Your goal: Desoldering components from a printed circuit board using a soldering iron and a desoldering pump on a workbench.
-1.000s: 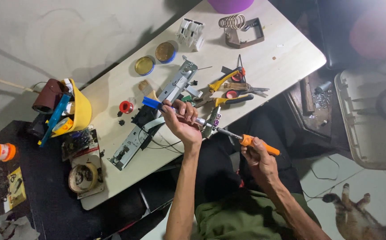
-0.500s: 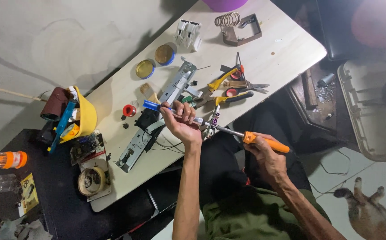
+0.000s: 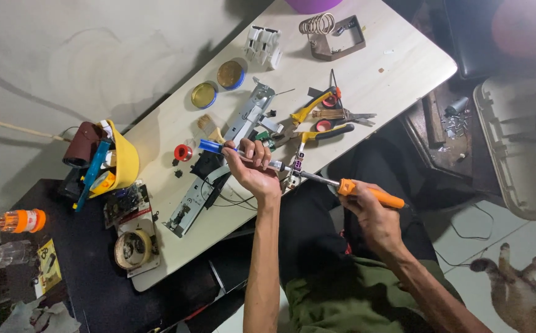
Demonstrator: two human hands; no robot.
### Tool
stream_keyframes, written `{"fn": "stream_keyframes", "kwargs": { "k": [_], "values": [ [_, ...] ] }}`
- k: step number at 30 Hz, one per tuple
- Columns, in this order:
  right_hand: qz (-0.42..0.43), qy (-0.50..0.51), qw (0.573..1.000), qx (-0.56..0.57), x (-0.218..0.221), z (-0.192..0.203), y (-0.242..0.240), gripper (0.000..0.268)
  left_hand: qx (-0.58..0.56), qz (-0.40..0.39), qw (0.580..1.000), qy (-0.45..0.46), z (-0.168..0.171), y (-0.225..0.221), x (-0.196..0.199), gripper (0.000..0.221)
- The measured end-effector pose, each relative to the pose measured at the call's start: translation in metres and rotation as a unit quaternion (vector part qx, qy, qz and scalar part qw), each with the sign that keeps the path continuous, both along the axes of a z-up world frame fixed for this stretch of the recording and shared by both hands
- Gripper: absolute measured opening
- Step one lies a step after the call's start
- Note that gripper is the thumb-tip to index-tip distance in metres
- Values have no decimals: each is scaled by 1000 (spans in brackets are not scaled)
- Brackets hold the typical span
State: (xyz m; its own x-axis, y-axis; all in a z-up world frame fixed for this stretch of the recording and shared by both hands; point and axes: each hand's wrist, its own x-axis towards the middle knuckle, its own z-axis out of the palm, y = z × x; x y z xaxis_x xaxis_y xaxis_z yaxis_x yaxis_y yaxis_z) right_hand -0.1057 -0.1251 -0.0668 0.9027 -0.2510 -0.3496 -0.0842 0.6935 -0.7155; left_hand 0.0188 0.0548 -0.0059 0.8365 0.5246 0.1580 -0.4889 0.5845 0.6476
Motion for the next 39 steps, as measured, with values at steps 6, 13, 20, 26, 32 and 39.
{"fn": "stream_keyframes", "kwargs": {
  "k": [6, 13, 20, 26, 32, 39],
  "values": [
    [20, 77, 990, 114, 4, -1, -1, 18, -7, -3, 1000, 0, -3, 1, -2, 20],
    [-26, -13, 999, 33, 0, -16, 1, 17, -16, 4, 1000, -4, -4, 2, -1, 19],
    [13, 57, 995, 80, 5, -8, -1, 16, -16, 3, 1000, -1, -2, 2, -1, 19],
    [17, -17, 998, 56, 4, -18, -5, 16, -22, 4, 1000, -1, 0, 0, -1, 19],
    [29, 98, 990, 97, 7, 6, -7, 20, -7, 1, 1000, 8, -5, 1, -2, 20],
    [35, 11, 997, 62, 3, -11, -5, 15, -11, 7, 1000, 1, -1, 1, -2, 20]
  ]
}}
